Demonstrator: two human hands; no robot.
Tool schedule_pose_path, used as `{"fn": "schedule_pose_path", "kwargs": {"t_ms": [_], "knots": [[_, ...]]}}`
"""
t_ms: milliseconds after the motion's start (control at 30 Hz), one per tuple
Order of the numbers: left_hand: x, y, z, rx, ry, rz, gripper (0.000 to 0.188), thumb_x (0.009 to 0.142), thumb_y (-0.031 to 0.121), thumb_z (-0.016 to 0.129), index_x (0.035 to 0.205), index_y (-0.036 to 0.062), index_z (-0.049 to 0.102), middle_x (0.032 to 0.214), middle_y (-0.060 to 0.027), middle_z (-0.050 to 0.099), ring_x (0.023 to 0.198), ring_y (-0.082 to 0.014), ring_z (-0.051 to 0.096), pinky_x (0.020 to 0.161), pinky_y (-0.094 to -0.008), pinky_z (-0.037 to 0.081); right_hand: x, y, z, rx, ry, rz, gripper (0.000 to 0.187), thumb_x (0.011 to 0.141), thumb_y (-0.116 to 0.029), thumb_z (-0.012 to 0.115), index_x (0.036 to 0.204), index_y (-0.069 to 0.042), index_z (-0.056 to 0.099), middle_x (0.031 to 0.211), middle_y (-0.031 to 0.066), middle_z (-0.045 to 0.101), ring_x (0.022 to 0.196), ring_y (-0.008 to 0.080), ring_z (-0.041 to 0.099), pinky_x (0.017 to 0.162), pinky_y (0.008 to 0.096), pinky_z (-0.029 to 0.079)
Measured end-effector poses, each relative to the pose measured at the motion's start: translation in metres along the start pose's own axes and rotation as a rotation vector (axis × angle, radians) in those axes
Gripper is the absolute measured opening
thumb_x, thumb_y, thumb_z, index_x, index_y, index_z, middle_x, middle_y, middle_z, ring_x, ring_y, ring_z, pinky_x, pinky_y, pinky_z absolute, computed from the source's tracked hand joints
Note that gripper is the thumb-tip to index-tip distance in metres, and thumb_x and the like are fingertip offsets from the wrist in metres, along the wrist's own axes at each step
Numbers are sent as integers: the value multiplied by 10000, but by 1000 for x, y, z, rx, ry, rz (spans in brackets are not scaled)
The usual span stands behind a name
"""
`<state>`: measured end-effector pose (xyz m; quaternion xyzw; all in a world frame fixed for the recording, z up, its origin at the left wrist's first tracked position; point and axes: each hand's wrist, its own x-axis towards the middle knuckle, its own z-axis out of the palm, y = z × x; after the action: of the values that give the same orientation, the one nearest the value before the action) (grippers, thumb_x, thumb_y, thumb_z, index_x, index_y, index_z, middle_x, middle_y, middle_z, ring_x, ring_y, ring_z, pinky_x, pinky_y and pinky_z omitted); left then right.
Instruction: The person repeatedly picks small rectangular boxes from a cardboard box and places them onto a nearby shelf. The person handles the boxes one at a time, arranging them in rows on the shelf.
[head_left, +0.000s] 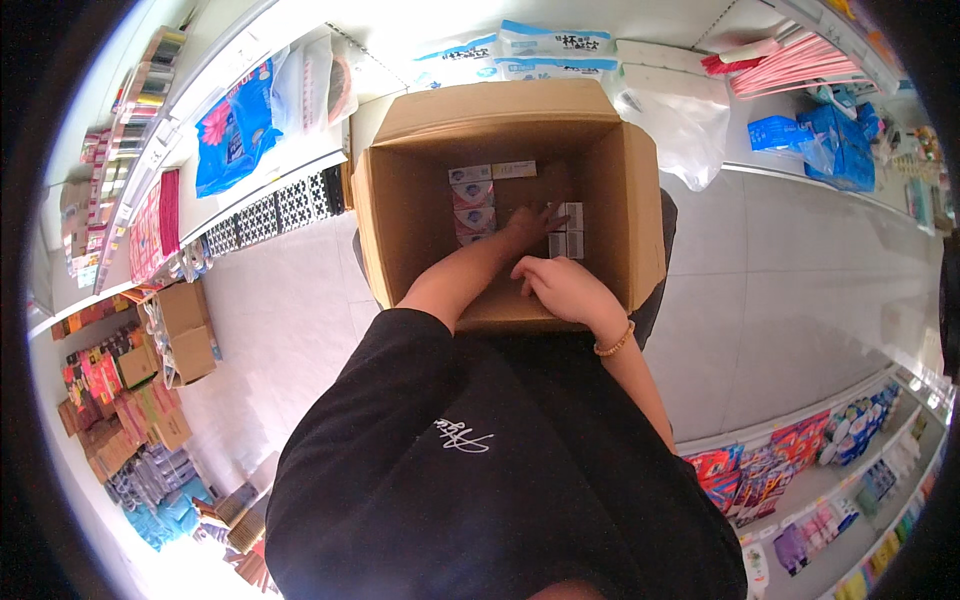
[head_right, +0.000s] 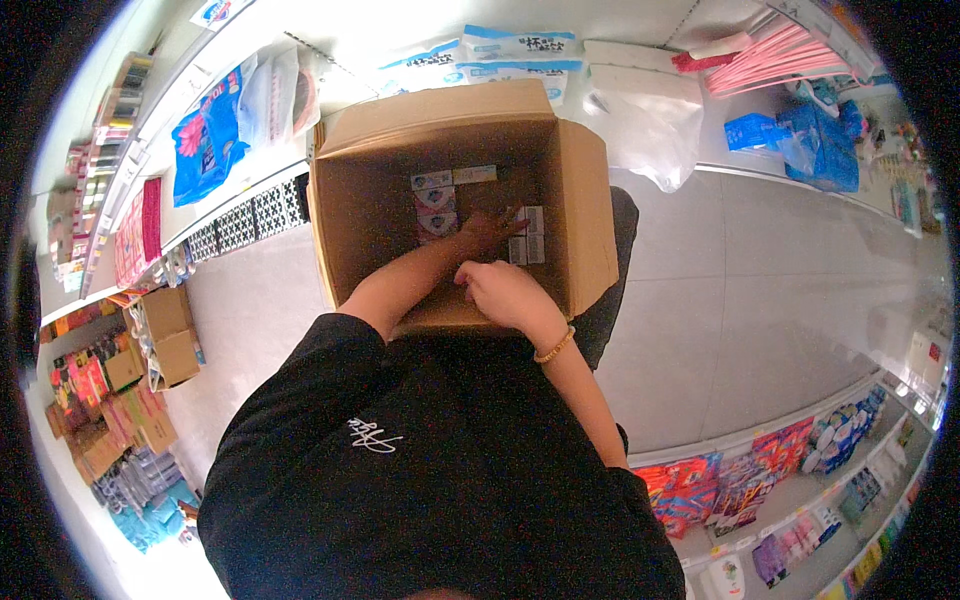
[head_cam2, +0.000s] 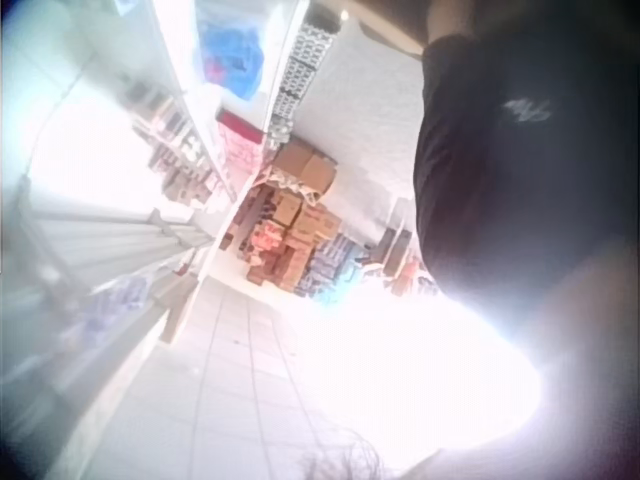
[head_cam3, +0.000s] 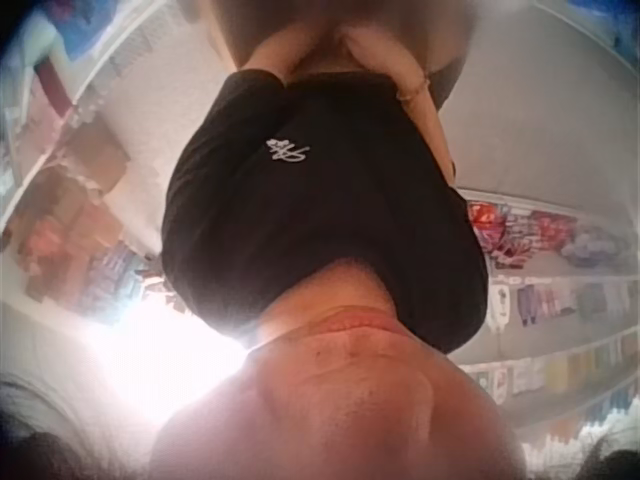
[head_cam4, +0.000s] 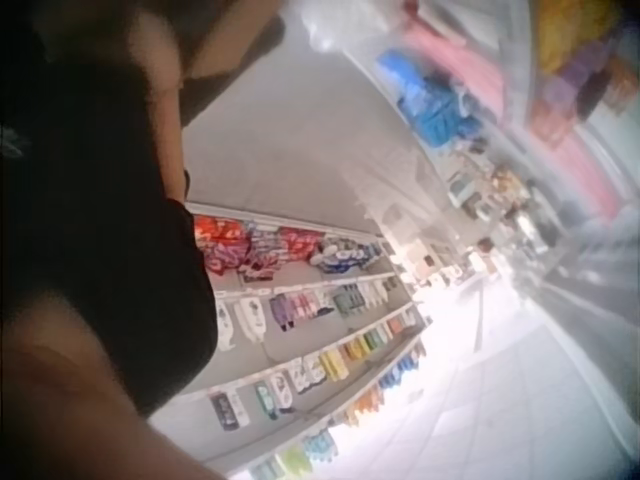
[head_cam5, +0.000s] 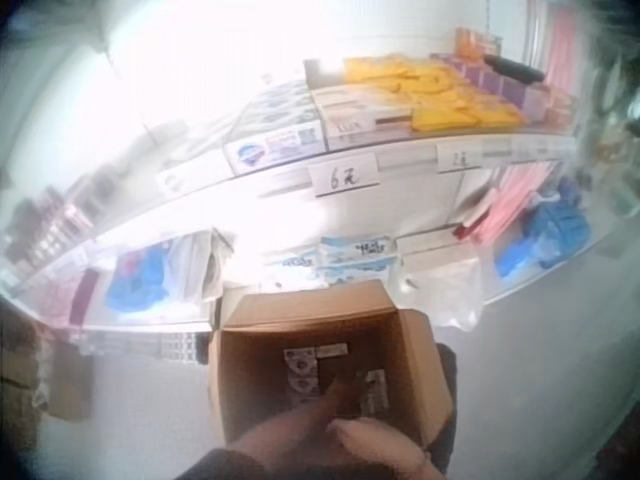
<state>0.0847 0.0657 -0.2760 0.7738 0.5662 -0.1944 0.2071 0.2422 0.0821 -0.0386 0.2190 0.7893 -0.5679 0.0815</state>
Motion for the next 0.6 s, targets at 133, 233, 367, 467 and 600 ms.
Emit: {"fn": "schedule_pose_path", "kwargs": {"t_ms": [133, 233, 367, 467, 600], "knots": [[-2, -5, 32, 41, 197, -7, 661, 975, 251, 515, 1578, 398, 287, 1592, -221, 313, 1241, -436, 569, 824, -525, 570, 1, -4, 1, -16, -1, -13, 261, 984, -162, 474, 1132, -65, 665, 990, 206, 718, 942, 421, 677, 861, 518, 535], [-4, -11, 40, -31, 233, 8, 664, 977, 230, 507, 1581, 391, 284, 1449, -271, 465, 1100, -413, 659, 778, -507, 578, 0, -6, 2, -1, 4, 0, 248, 986, -168, 487, 1129, -69, 664, 1005, 206, 717, 948, 422, 675, 860, 523, 534], [-10, -8, 8, -192, 5, -43, 617, 987, 188, 489, 1565, 336, 330, 1170, -280, 646, 929, -382, 722, 737, -508, 582, 0, -4, 1, -15, 16, -24, 248, 994, -159, 483, 1143, -46, 647, 946, 171, 730, 919, 372, 693, 819, 465, 538], [-4, -13, 35, -278, 6, -109, 572, 979, 171, 508, 1530, 268, 388, 1079, -267, 695, 941, -382, 721, 758, -518, 578, -1, -10, 3, -12, 4, -44, 251, 989, -176, 490, 1137, -57, 655, 985, 189, 724, 942, 397, 684, 846, 492, 536], [-12, -21, 19, -369, -63, -122, 611, 901, 179, 609, 1485, 199, 429, 1103, -256, 705, 1019, -407, 699, 828, -526, 566, 0, -2, 3, 1, 44, -39, 259, 978, -191, 501, 1136, -67, 664, 1028, 210, 717, 968, 423, 674, 874, 518, 535]]}}
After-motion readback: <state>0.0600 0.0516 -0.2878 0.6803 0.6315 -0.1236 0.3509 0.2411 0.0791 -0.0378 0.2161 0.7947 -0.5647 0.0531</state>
